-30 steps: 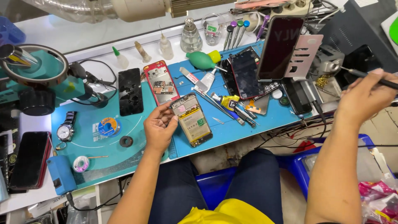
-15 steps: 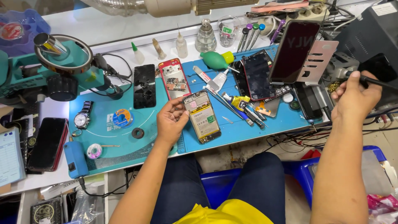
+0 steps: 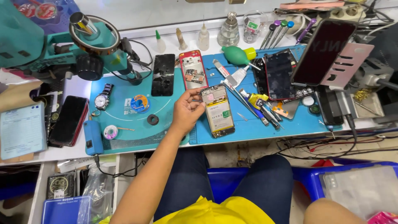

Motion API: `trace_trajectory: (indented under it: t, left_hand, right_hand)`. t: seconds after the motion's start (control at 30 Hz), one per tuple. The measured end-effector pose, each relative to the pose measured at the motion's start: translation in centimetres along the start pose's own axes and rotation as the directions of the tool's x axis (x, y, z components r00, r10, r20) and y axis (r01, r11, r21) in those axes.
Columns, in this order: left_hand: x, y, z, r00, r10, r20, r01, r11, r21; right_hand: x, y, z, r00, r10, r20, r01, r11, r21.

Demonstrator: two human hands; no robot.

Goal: Repairing a mobile phone by assembling internal components and connecting the screen ribbon cables.

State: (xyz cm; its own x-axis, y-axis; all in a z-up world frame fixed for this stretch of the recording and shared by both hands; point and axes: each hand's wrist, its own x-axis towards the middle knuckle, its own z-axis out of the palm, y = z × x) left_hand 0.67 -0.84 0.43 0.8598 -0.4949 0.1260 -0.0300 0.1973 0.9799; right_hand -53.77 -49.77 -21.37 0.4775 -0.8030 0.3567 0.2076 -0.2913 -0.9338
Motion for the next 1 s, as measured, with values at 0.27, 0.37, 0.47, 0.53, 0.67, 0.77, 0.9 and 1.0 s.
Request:
trace_trajectory:
  t: [0.27, 0.37, 0.47, 0.53, 0.67, 0.77, 0.9, 1.0]
  left_hand:
    - [0.0, -0.5, -0.5, 1.000, -0.016, -0.004, 0.016, 1.000, 0.007]
    - [0.3, -1.3, -0.3, 1.000, -0.002, -0.015, 0.002, 1.000, 0.022]
    - [0.4, -2.0, -0.5, 1.000, -0.010, -0.023, 0.011, 1.000, 0.024]
    - [0.3, -1.7, -0.5, 1.000, -0.014, -0.024, 0.015, 1.000, 0.026]
    - [-0.4, 0.8, -0.2, 0.999, -0.027, 0.022, 0.026, 0.999, 0.044]
    - [-3.1, 8.2, -0.4, 0.969, 0.145, 0.201, -0.239, 0.764, 0.599]
    - [-4.3, 5.9, -1.6, 0.919, 0.254, 0.302, -0.394, 0.521, 0.758]
    - [-4.8, 3.8, -2.5, 0.885, 0.332, 0.326, -0.438, 0.357, 0.825]
  right_hand:
    - [-0.6, -26.4, 41.8, 0.917, -0.163, 0.365, 0.274, 0.921, -0.278]
    - [-2.3, -30.0, 51.2, 0.842, -0.180, 0.509, 0.386, 0.859, -0.336]
    - [-3.7, -27.2, 53.6, 0.844, -0.168, 0.509, 0.426, 0.787, -0.447]
    - [-3.5, -24.9, 54.3, 0.852, -0.188, 0.488, 0.445, 0.750, -0.488]
    - [-3.3, -24.3, 54.6, 0.877, -0.178, 0.447, 0.417, 0.745, -0.521]
    - [-3.2, -24.1, 54.1, 0.874, -0.173, 0.454, 0.427, 0.717, -0.551]
    - [-3.3, -23.3, 54.1, 0.862, -0.199, 0.466, 0.469, 0.661, -0.586]
    - [-3.1, -23.6, 54.3, 0.853, -0.211, 0.478, 0.496, 0.614, -0.614]
